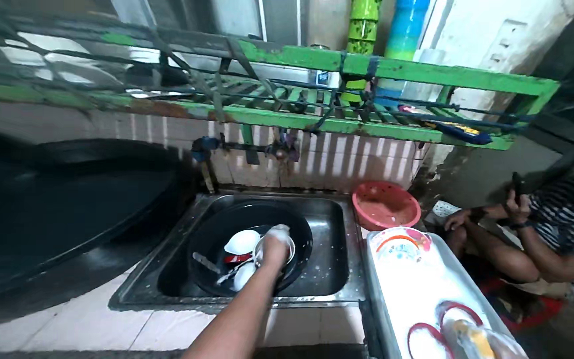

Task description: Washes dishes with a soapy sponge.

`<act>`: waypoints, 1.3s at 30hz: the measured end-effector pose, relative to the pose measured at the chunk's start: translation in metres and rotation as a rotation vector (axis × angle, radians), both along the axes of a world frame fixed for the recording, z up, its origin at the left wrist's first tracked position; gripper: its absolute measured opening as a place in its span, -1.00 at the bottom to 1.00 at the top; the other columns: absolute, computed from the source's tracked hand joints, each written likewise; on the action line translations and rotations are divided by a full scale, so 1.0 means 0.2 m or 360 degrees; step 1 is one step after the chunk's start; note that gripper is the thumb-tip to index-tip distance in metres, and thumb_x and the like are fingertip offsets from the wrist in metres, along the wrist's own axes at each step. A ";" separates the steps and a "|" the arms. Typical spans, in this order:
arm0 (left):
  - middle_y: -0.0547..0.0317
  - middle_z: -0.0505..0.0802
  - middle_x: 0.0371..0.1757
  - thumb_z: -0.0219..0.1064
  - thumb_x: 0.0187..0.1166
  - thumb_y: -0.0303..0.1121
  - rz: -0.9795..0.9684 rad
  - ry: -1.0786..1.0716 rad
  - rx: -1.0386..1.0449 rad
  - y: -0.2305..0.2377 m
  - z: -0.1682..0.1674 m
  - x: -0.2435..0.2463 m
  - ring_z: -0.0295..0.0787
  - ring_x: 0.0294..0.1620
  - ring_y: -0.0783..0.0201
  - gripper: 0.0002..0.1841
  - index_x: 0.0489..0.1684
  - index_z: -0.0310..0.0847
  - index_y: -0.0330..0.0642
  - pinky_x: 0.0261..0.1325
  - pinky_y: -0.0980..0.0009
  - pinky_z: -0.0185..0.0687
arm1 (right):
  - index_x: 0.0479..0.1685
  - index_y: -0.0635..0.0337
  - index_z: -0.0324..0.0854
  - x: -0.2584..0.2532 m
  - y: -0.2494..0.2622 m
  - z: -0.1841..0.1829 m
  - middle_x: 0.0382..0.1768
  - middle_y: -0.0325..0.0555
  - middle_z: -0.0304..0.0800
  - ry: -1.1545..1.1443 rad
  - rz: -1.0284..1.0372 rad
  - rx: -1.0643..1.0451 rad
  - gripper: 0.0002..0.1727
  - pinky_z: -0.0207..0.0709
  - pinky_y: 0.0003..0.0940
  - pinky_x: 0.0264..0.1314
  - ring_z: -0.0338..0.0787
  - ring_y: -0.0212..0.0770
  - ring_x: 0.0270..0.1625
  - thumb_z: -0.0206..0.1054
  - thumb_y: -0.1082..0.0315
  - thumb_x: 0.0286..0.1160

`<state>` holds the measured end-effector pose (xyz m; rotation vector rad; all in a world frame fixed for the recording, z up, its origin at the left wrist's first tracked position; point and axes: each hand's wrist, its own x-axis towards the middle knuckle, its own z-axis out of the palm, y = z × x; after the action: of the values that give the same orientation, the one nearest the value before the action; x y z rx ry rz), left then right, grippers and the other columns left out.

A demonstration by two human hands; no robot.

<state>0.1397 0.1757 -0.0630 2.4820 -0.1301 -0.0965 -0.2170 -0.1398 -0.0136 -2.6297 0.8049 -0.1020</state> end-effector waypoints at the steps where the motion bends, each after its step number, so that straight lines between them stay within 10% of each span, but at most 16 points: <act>1: -0.35 0.76 0.29 0.07 0.84 -0.34 -0.0038 -0.0027 -0.0152 -0.16 0.08 -0.07 0.66 0.39 -0.28 -0.66 0.28 0.65 -0.39 0.48 -0.26 0.47 | 0.33 0.50 0.64 0.02 0.00 0.00 0.38 0.52 0.62 0.0017 -0.0019 -0.0004 -0.53 0.35 0.31 0.61 0.58 0.46 0.51 0.33 0.28 0.60; 5: -0.20 0.78 0.29 0.16 0.76 -0.32 -0.0943 0.0129 -0.0428 -0.82 0.26 -0.49 0.71 0.36 -0.07 -0.66 0.32 0.67 -0.31 0.48 -0.08 0.55 | 0.50 0.49 0.50 0.08 0.03 0.07 0.50 0.51 0.52 0.0210 -0.0086 0.0131 -0.44 0.24 0.23 0.70 0.47 0.41 0.62 0.19 0.18 0.74; 9: -0.37 0.62 0.51 0.19 0.71 -0.23 -0.1828 0.0225 0.0349 -1.10 0.15 -0.78 0.51 0.56 -0.32 -0.49 0.53 0.50 -0.37 0.53 -0.35 0.38 | 0.50 0.36 0.54 0.06 -0.04 -0.07 0.49 0.44 0.56 0.0374 0.0037 0.0048 -0.36 0.30 0.34 0.64 0.49 0.41 0.60 0.29 0.02 0.65; 13: -0.31 0.10 0.87 0.27 0.65 -0.17 -0.1744 0.0458 0.0885 -1.15 0.14 -0.86 -0.08 0.87 -0.36 -0.22 0.87 0.05 -0.25 0.71 -0.51 -0.17 | 0.61 0.30 0.45 0.08 -0.02 -0.04 0.54 0.42 0.49 0.0680 0.0030 0.0117 -0.27 0.32 0.35 0.61 0.46 0.40 0.62 0.45 0.10 0.47; 22: -0.30 0.71 0.42 0.38 0.58 -0.30 -0.1572 0.0547 0.0510 -1.15 0.05 -0.76 0.59 0.49 -0.26 -0.55 0.40 0.61 -0.32 0.52 -0.27 0.45 | 0.51 0.29 0.53 0.08 -0.06 -0.07 0.48 0.36 0.58 0.0659 -0.0058 0.0247 -0.33 0.38 0.32 0.58 0.54 0.33 0.56 0.49 0.17 0.40; 39: -0.17 0.76 0.35 0.35 0.60 -0.28 -0.1349 0.0812 -0.0165 -1.20 0.07 -0.67 0.68 0.41 -0.04 -0.59 0.37 0.64 -0.24 0.48 -0.09 0.52 | 0.52 0.31 0.52 0.03 -0.05 -0.02 0.29 0.34 0.73 0.0098 -0.0351 0.0498 -0.43 0.44 0.28 0.51 0.71 0.26 0.39 0.42 0.34 0.49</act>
<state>0.0053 -0.0644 -0.0494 2.0576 -0.9196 -1.0260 -0.2104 -0.1504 -0.0170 -2.2559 1.0386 0.0428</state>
